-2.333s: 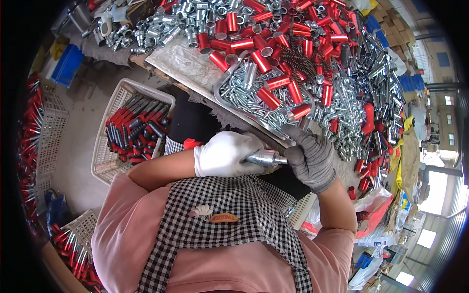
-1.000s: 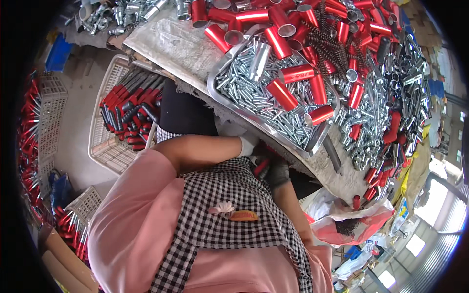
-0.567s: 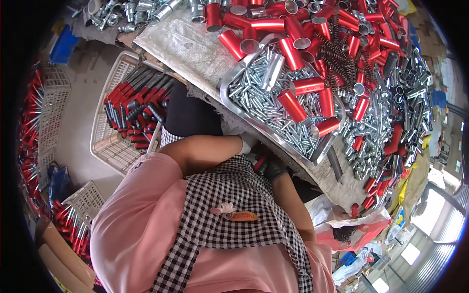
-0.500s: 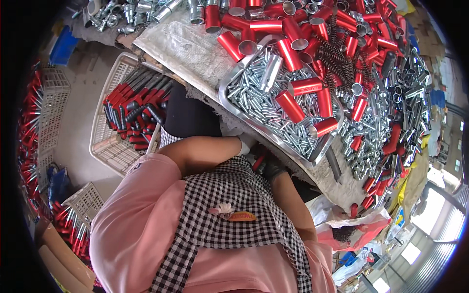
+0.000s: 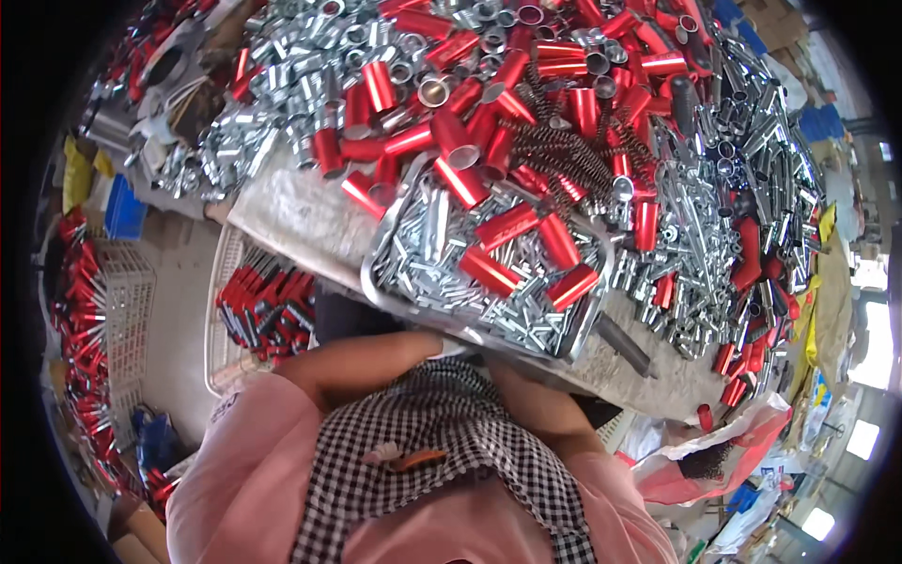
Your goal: The recorder is assembling and inspecting T-shaped metal pipes, inserting components and using hand tools to secure parts.
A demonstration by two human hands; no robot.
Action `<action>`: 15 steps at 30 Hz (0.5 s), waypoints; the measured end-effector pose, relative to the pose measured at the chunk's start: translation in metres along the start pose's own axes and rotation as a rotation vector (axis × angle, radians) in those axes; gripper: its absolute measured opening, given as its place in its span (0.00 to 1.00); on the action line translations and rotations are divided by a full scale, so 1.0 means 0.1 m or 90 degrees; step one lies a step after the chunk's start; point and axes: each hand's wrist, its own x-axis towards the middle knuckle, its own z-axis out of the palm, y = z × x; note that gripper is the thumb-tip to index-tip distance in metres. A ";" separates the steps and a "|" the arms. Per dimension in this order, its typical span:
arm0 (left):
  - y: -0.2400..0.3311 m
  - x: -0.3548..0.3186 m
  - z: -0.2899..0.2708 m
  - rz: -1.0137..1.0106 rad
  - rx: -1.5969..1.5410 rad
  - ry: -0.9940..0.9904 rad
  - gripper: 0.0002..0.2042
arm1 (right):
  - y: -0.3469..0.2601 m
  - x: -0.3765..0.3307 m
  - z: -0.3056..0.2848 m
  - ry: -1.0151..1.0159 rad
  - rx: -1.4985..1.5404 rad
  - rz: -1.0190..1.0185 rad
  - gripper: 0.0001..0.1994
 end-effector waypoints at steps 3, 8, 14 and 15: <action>-0.01 -0.16 0.12 -0.010 0.028 -0.058 0.13 | 0.03 -0.13 -0.10 -0.012 -0.030 0.028 0.25; 0.15 -0.04 0.04 0.004 0.083 -0.115 0.15 | -0.27 -0.12 -0.26 -0.055 -0.107 0.040 0.24; 0.48 -0.06 0.12 0.002 0.161 -0.167 0.17 | -0.66 -0.47 -0.10 -0.128 -0.189 0.050 0.23; 0.51 -0.16 0.09 0.004 0.178 -0.168 0.17 | -0.76 -0.49 -0.05 -0.144 -0.205 0.044 0.23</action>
